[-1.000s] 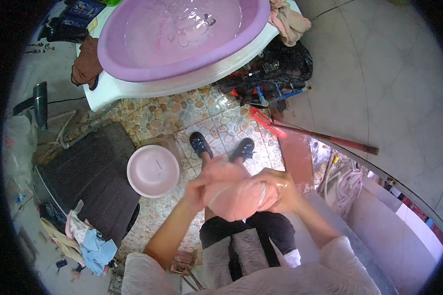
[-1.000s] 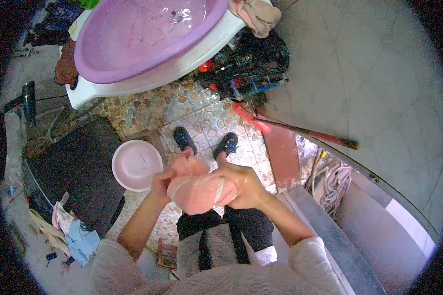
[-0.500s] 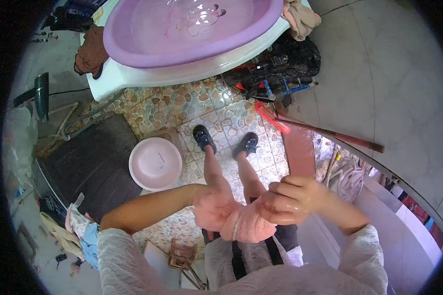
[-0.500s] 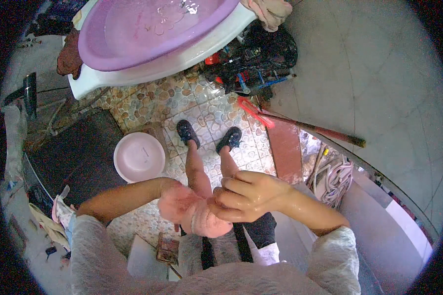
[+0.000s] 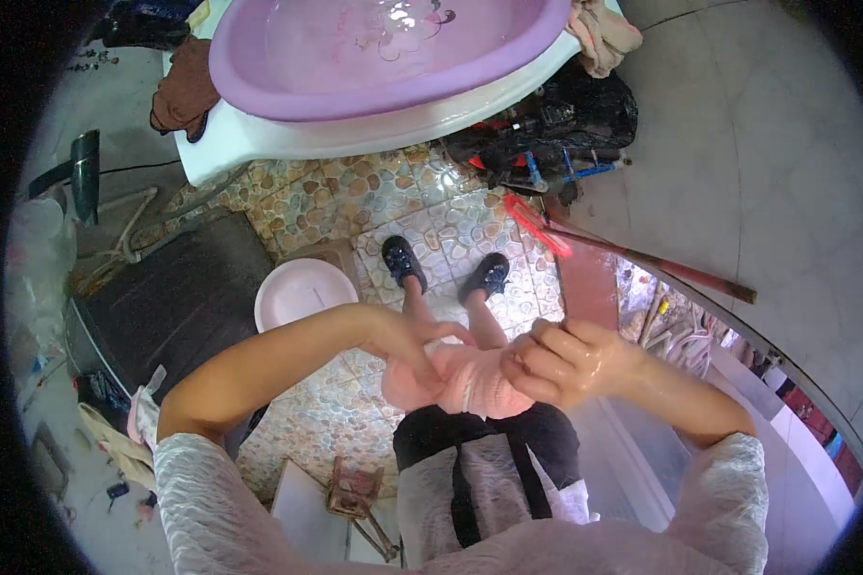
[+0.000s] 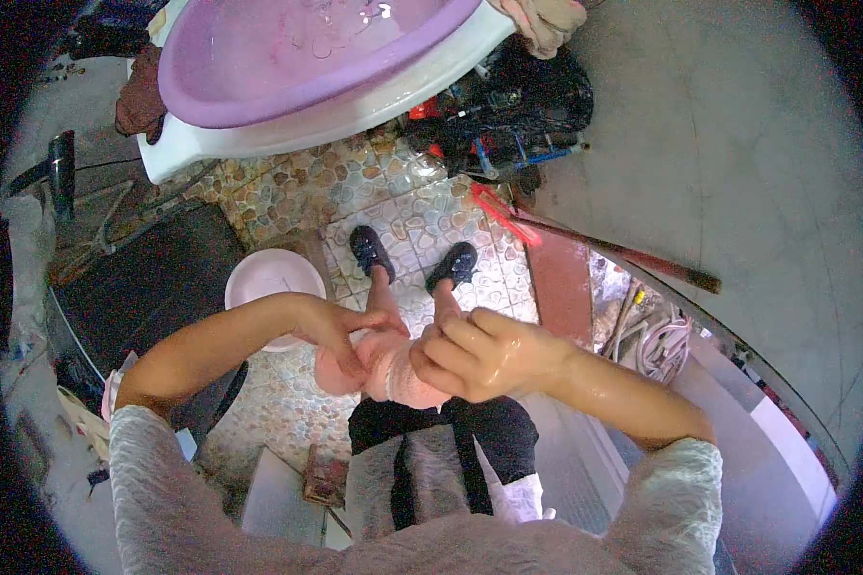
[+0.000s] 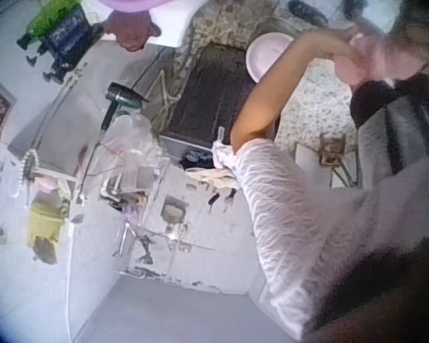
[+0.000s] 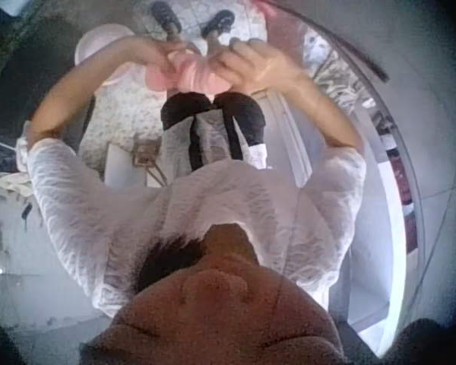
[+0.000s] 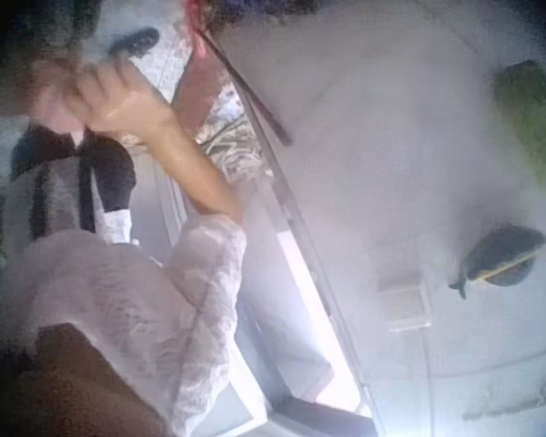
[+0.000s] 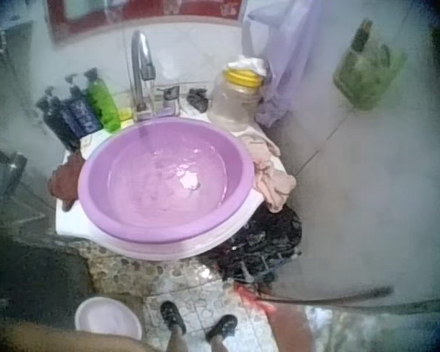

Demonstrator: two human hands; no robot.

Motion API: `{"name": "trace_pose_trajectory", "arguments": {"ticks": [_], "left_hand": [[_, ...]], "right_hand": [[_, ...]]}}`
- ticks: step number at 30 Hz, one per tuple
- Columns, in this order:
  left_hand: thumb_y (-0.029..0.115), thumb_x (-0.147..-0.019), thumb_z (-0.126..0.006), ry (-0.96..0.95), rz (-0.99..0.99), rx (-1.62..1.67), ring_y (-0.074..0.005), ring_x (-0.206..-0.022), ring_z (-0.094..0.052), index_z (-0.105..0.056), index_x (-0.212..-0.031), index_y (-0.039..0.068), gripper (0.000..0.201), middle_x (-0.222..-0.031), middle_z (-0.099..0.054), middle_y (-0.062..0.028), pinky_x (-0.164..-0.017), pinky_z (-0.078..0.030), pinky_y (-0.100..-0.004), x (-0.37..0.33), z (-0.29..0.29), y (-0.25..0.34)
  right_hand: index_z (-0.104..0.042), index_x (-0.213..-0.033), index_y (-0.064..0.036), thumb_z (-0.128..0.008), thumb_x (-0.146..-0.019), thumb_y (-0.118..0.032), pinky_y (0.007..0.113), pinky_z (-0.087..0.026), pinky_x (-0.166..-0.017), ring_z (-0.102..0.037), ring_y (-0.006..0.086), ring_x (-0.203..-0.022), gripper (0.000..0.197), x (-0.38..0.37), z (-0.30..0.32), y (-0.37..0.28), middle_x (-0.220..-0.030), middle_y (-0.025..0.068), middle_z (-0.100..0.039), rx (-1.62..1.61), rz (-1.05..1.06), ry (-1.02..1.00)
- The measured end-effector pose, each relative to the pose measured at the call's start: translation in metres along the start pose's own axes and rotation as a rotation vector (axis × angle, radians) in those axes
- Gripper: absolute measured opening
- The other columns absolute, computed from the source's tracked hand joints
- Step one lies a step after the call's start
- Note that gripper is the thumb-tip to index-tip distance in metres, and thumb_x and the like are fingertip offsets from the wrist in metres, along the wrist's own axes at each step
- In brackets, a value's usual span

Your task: The person washes a towel by hand in a basin of soapy water, scrubbing the fabric against itself, rinsing it under the tap, and wringing it out before placing it in another basin.

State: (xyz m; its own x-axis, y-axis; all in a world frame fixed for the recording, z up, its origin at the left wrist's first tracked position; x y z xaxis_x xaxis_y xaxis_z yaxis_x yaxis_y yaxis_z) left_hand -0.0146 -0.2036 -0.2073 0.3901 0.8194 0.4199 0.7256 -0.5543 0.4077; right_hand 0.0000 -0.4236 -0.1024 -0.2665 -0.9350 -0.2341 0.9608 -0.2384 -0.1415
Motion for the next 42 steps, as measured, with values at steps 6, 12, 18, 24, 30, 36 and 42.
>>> {"name": "trace_pose_trajectory", "arguments": {"ticks": [6, 12, 18, 24, 30, 36, 42], "left_hand": [[0.015, -0.064, -0.077, -0.088, -0.002, 0.131, -0.0141, -0.107, -0.046, -0.029, -0.132, 0.007, 0.084, -0.114, -0.053, -0.0085, -0.093, -0.036, -0.0296, -0.009, -0.026, -0.028], [0.026, -0.058, -0.081, 0.283, -0.227, -0.226, -0.0179, -0.101, -0.053, -0.035, -0.125, 0.004, 0.084, -0.104, -0.059, -0.0085, -0.087, -0.042, -0.0332, -0.019, -0.038, -0.028], [0.034, -0.060, -0.072, 1.082, 0.049, -0.801, -0.0341, -0.077, -0.060, -0.041, -0.112, 0.008, 0.065, -0.080, -0.062, -0.0165, -0.067, -0.048, -0.0422, -0.015, -0.027, -0.017], [0.026, -0.062, -0.067, 1.280, -0.107, -1.104, -0.0308, -0.073, -0.061, -0.054, -0.097, 0.014, 0.039, -0.078, -0.062, -0.0107, -0.063, -0.046, -0.0424, 0.004, -0.040, -0.022], [0.037, -0.058, -0.072, 1.261, 0.024, -0.958, -0.0349, -0.083, -0.060, -0.049, -0.110, 0.015, 0.061, -0.089, -0.062, -0.0169, -0.069, -0.047, -0.0434, 0.052, -0.136, 0.016], [0.013, -0.050, -0.077, 1.233, -0.164, -0.642, -0.0215, -0.079, -0.061, -0.056, -0.096, 0.001, 0.053, -0.088, -0.063, -0.0134, -0.069, -0.048, -0.0332, 0.094, -0.167, 0.009], [0.002, -0.051, -0.076, 1.152, -0.407, -0.565, -0.0188, -0.085, -0.057, -0.053, -0.104, -0.001, 0.058, -0.096, -0.060, -0.0107, -0.075, -0.045, -0.0310, 0.104, -0.173, 0.021]], "right_hand": [[-0.058, -0.079, -0.0150, -0.060, -0.059, -0.016, 0.019, -0.033, -0.049, -0.053, 0.0117, -0.067, 0.020, -0.017, 0.005, 0.012, -0.077, -0.0010, -0.054, -0.055, 0.019, 0.074], [-0.057, -0.080, -0.0090, -0.055, -0.059, -0.018, 0.023, -0.041, -0.049, -0.048, 0.0157, -0.063, 0.023, 0.008, -0.014, 0.013, -0.073, 0.0018, -0.047, -0.004, -0.213, -0.054], [-0.054, -0.081, -0.0080, -0.062, -0.056, -0.021, 0.027, -0.043, -0.041, -0.051, 0.0181, -0.055, 0.030, 0.021, -0.053, -0.012, -0.072, 0.0055, -0.048, 0.023, -0.525, -0.277], [-0.055, -0.085, -0.0065, -0.058, -0.061, -0.017, 0.028, -0.044, -0.045, -0.052, 0.0192, -0.060, 0.026, 0.014, -0.045, -0.039, -0.071, 0.0057, -0.048, -0.039, -0.563, -0.152], [-0.054, -0.092, -0.0113, -0.062, -0.061, -0.015, 0.035, -0.049, -0.056, -0.058, 0.0245, -0.075, 0.032, 0.002, 0.027, -0.051, -0.086, 0.0058, -0.053, -0.243, -0.604, -0.061], [-0.055, -0.077, -0.0089, -0.064, -0.054, -0.018, 0.041, -0.045, -0.054, -0.058, 0.0305, -0.067, 0.026, -0.033, 0.052, -0.064, -0.077, 0.0099, -0.053, -0.162, -0.497, 0.352], [-0.059, -0.073, -0.0082, -0.062, -0.059, -0.020, 0.043, -0.044, -0.052, -0.059, 0.0311, -0.065, 0.019, -0.044, 0.090, -0.071, -0.071, 0.0110, -0.057, -0.025, -0.477, 0.387]]}}
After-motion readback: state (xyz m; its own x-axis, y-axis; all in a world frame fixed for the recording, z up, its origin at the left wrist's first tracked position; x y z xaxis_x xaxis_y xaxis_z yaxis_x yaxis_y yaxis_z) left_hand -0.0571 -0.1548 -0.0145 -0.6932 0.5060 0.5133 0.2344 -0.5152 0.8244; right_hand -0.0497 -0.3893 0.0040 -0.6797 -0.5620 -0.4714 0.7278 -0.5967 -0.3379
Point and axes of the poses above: each hand's wrist, its own x-axis away from the middle knuckle, its own z-axis out of the back of the hand, y = z × x, the point moved 1 cm from there along -x, towards the middle knuckle
